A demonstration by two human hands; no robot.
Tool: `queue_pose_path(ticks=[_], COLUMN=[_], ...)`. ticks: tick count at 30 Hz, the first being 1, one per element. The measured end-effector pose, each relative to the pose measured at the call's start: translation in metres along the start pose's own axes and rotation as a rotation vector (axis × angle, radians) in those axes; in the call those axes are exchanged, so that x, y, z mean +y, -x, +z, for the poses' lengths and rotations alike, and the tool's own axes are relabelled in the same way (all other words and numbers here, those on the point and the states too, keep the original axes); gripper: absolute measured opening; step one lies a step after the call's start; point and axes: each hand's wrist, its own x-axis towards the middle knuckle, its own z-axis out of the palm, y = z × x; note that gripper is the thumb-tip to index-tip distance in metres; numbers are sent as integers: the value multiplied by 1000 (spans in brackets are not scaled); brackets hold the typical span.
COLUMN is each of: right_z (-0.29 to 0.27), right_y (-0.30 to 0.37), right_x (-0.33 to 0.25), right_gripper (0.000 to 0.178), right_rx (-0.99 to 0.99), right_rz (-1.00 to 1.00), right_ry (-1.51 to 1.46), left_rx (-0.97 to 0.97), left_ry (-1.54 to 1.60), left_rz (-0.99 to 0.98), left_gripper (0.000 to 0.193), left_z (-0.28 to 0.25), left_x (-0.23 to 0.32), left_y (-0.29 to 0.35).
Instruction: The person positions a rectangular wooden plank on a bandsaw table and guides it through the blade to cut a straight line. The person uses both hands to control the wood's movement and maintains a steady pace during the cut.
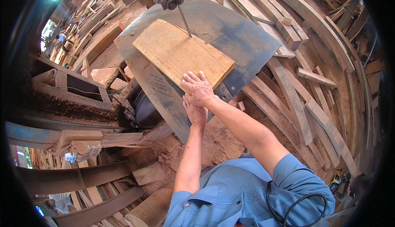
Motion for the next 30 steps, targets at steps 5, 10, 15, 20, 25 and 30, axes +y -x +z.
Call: queue_pose_path(ticks=[5,10,15,20,25,30], right_z=[-2,2,3,2,0,-4], right_y=[-3,2,1,-2,-3,-3], right_x=[-1,-2,-3,-2,-1,-3], right_gripper=[62,62,64,66,63,62], right_rx=[0,-9,8,9,4,-12], right_rz=[-13,8,-6,-4,-2,-2], right_ry=[-2,0,26,11,5,-9], left_rx=[-37,-58,-1,39,80,107], left_ry=[-5,-21,-41,-51,-67,-54], left_rz=[-16,-65,21,34,58,35], left_gripper=[80,81,77,71,69,70], left_z=[0,-11,-4,-5,-8,-6], left_x=[-8,8,-4,-4,0,-1], left_y=[-4,-5,-2,-8,-9,-7])
